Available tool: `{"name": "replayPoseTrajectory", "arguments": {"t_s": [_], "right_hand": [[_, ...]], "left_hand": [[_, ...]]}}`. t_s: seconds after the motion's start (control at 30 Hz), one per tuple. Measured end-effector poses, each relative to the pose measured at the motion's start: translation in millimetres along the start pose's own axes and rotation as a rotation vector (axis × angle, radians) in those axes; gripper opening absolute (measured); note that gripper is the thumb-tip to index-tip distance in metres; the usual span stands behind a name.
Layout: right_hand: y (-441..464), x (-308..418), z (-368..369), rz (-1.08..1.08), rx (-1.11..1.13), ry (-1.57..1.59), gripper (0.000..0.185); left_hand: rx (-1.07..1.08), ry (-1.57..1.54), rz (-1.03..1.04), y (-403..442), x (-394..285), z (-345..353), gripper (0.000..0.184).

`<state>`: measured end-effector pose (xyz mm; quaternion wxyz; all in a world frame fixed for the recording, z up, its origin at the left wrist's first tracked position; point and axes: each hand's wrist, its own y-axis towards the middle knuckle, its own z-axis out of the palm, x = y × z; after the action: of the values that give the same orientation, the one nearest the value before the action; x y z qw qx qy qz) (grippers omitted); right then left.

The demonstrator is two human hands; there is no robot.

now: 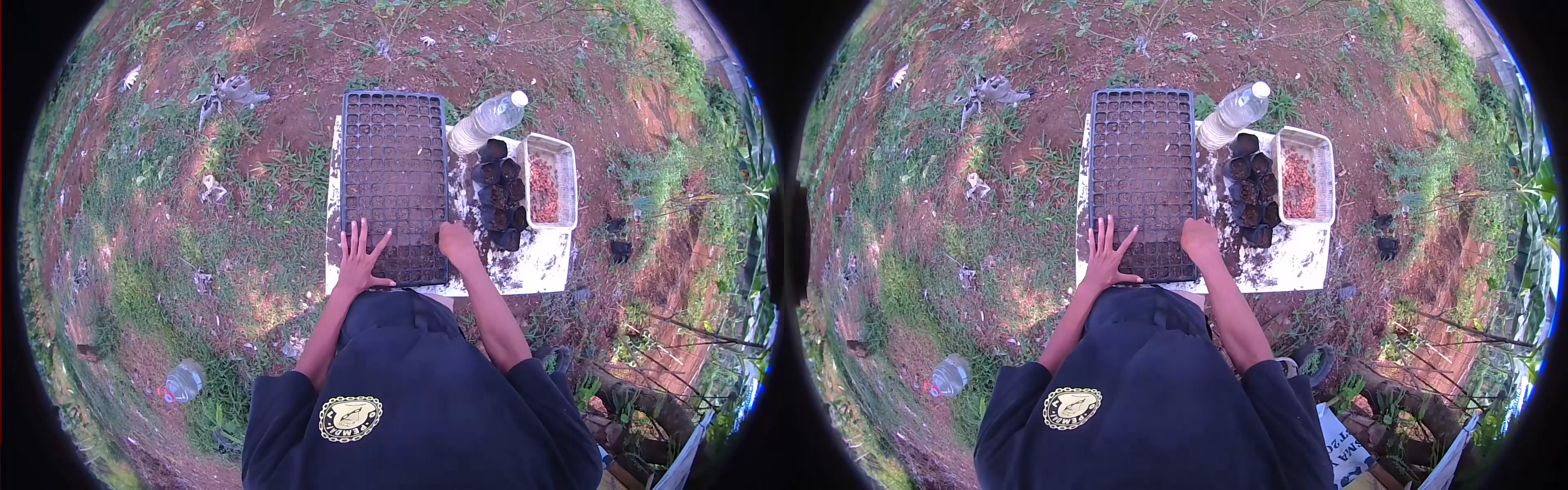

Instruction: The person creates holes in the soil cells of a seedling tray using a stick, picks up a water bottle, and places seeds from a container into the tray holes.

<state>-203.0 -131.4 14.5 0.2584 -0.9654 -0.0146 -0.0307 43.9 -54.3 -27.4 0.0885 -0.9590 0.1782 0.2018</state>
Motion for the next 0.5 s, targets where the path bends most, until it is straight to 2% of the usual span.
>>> {"name": "replayPoseTrajectory", "arguments": {"t_s": [0.13, 0.27, 0.33, 0.4, 0.47, 0.5], "right_hand": [[0, -8, 8, -0.055, 0.017, 0.014, 0.02], [-24, 9, 12, 0.035, -0.032, 0.011, 0.028], [-37, 14, 21, 0.078, -0.191, 0.025, 0.028], [-42, 13, 31, 0.094, -0.174, 0.056, 0.031], [-47, 12, 41, 0.104, -0.329, 0.112, 0.025], [-47, 11, 44, 0.107, -0.33, 0.113, 0.025]], "left_hand": [[0.001, -0.002, 0.001, -1, 2, 1, 0.131], [0.002, -0.004, 0.012, 0, 6, 2, 0.132], [0.003, -0.005, 0.011, 0, 7, 1, 0.132], [0.01, -0.01, 0.011, -1, 6, 2, 0.132], [-0.016, -0.018, 0.026, -1, 7, 2, 0.133], [-0.015, -0.018, 0.029, 0, 7, 2, 0.133]]}}
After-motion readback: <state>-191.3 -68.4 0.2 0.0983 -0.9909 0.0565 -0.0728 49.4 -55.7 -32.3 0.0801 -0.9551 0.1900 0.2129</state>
